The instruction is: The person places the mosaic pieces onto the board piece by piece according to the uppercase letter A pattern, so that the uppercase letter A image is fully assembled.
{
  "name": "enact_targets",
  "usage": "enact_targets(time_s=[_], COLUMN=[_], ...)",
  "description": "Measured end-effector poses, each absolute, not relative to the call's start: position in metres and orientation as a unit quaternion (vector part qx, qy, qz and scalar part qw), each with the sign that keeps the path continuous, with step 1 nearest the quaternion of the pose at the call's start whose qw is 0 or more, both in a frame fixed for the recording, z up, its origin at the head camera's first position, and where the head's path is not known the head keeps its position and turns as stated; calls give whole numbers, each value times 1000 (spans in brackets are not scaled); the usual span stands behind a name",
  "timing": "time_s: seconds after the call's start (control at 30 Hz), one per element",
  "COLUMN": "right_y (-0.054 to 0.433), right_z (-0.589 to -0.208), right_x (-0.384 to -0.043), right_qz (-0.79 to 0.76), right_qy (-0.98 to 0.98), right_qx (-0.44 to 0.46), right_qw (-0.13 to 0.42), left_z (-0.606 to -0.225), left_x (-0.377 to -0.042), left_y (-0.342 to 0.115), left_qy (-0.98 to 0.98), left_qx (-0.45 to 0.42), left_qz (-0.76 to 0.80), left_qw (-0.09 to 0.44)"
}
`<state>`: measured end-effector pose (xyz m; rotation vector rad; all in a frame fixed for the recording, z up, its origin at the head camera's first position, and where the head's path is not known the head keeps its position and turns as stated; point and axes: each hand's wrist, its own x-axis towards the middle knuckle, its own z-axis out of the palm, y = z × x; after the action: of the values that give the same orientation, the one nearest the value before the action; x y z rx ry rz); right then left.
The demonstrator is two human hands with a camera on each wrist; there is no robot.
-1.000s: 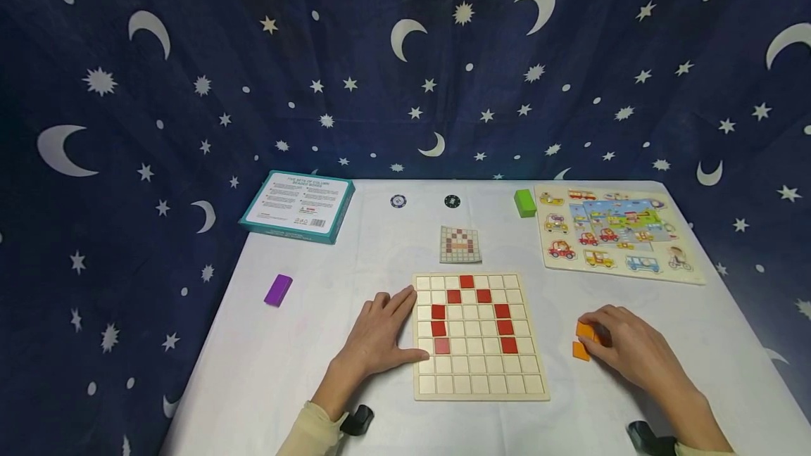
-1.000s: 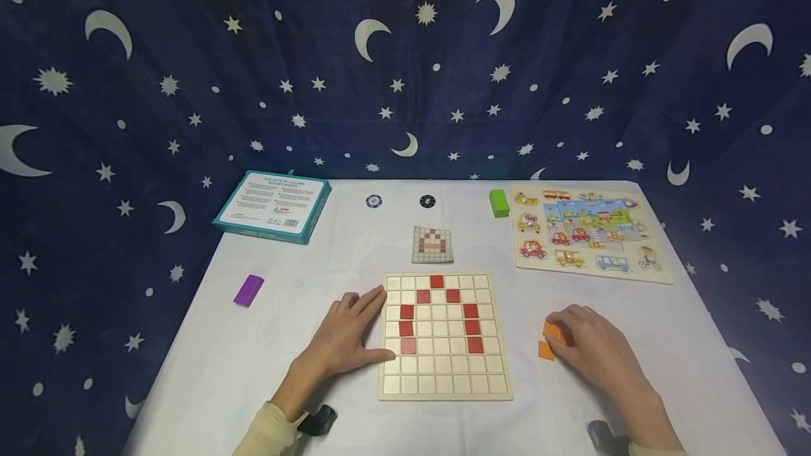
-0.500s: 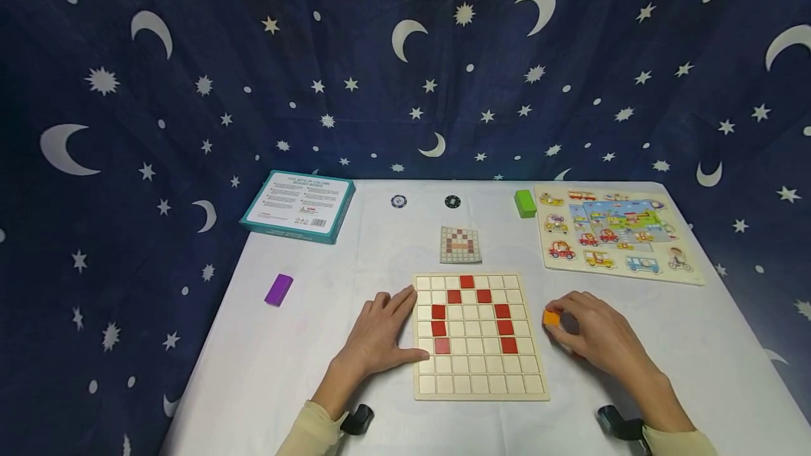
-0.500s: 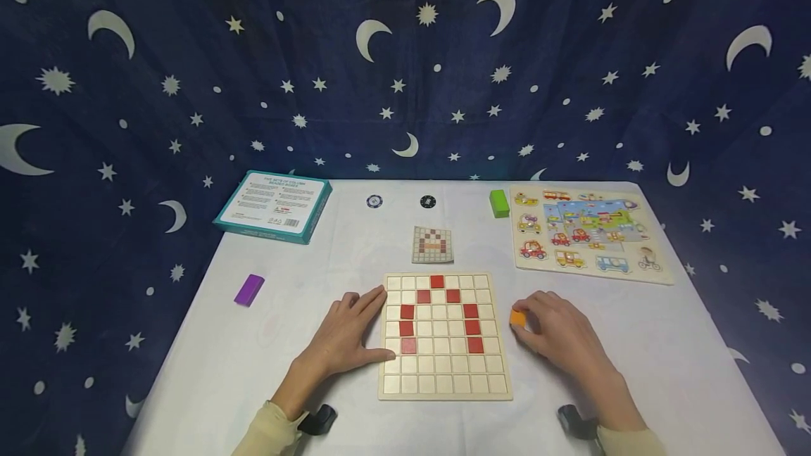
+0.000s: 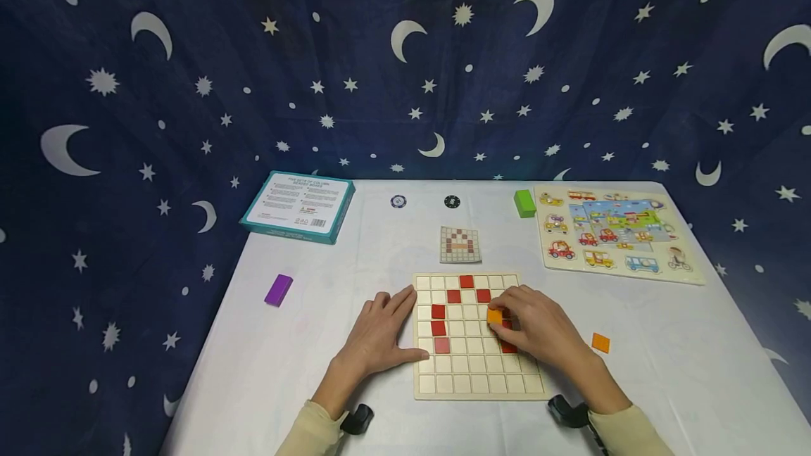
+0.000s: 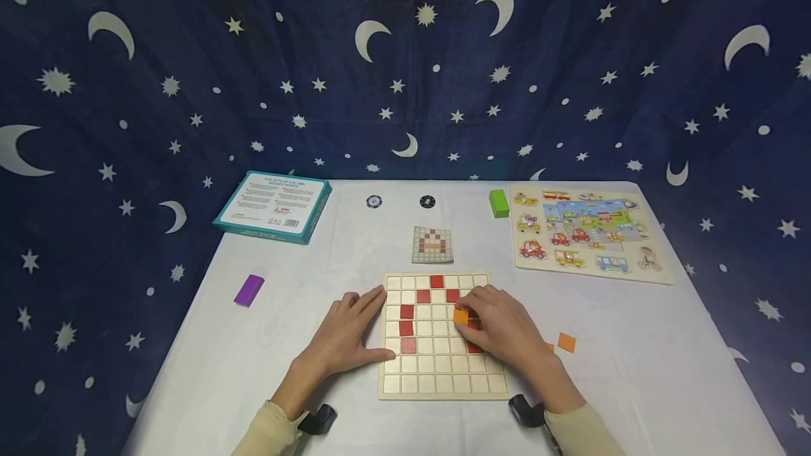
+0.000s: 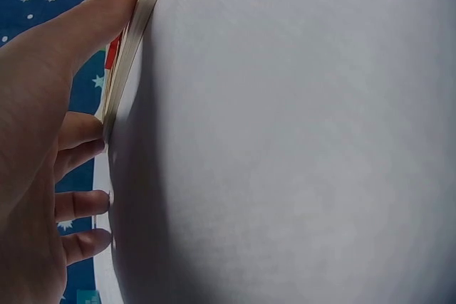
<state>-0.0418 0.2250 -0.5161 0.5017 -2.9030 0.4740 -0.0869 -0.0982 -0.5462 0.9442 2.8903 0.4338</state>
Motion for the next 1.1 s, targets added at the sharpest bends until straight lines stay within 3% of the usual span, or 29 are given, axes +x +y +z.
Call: enact_targets(time_s=[0.5,1.1], right_y=[182,167], right_z=[-519,-530], right_x=[-50,-48], right_qz=[155,138], right_qy=[-959,-963], right_qx=[220,229], right_qw=[93,35], left_z=[-548,-548], left_x=[-87,-88], left_y=[-100,-100], left_qy=[940,941], left_qx=[310,307], left_qz=[141,135], left_qw=[32,37])
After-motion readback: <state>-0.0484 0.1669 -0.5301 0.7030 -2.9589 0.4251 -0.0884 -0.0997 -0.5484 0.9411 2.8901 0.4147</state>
